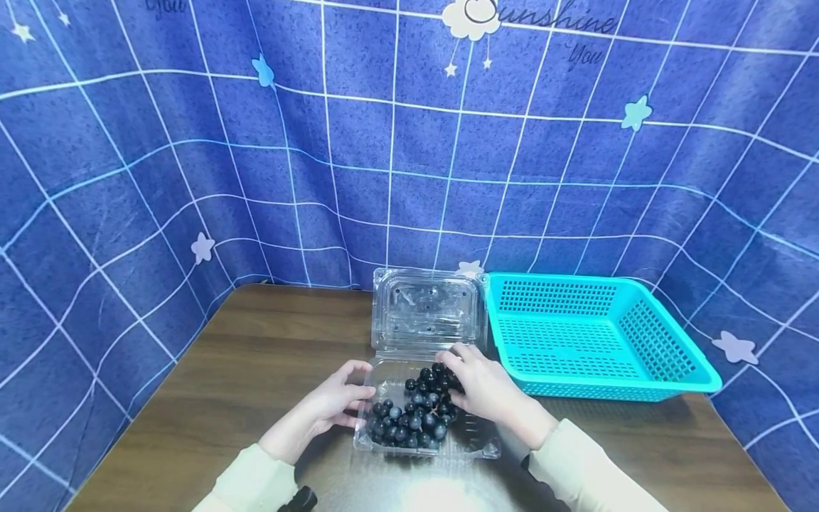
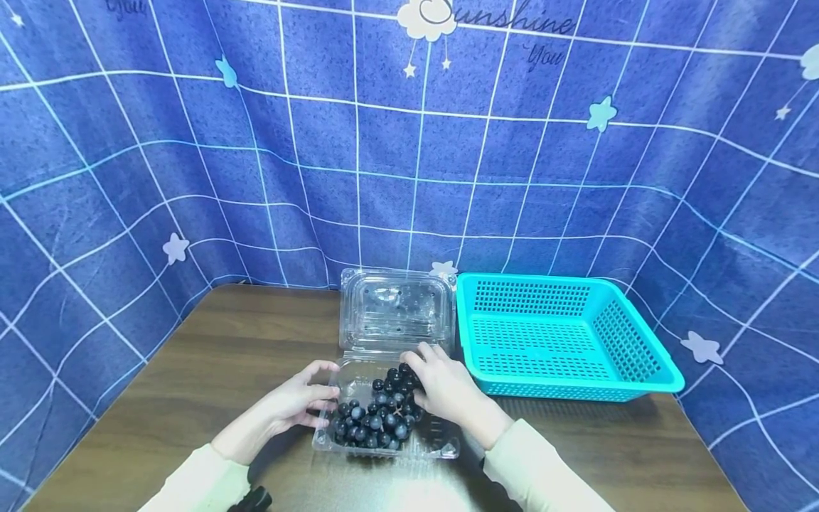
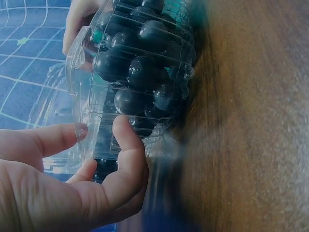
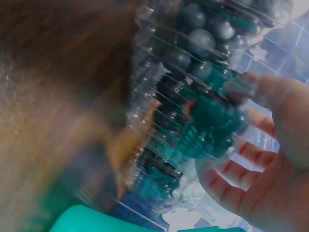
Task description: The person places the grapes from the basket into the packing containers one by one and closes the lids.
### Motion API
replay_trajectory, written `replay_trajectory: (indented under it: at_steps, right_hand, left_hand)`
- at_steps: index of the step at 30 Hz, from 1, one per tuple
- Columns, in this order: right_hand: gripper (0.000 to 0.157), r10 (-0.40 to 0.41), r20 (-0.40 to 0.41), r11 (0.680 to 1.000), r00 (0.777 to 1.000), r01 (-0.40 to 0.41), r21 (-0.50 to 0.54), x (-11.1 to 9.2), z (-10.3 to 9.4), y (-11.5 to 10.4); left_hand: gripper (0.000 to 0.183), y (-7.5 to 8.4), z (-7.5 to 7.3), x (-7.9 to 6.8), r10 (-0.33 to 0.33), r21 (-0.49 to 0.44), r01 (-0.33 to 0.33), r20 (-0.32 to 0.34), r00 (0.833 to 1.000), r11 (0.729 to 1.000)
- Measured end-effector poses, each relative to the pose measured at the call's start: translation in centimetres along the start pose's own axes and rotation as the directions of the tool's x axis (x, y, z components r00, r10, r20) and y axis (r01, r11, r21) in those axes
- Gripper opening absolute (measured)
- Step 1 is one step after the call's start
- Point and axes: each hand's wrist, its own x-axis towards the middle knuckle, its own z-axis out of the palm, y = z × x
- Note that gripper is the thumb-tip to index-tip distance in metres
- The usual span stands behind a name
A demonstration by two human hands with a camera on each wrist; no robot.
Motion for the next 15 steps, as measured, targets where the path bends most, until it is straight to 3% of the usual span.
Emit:
replay_trajectory:
  at_steps: [15]
  right_hand:
    - [0.058, -0.020, -0.025, 0.999, 0.999, 0.019, -0.041, 0.1, -3.5, 0.2]
  left_hand:
    - [0.049, 0.1, 0.0, -0.1, -0.006, -0.002, 0.006, 0.018, 1.000, 1.000]
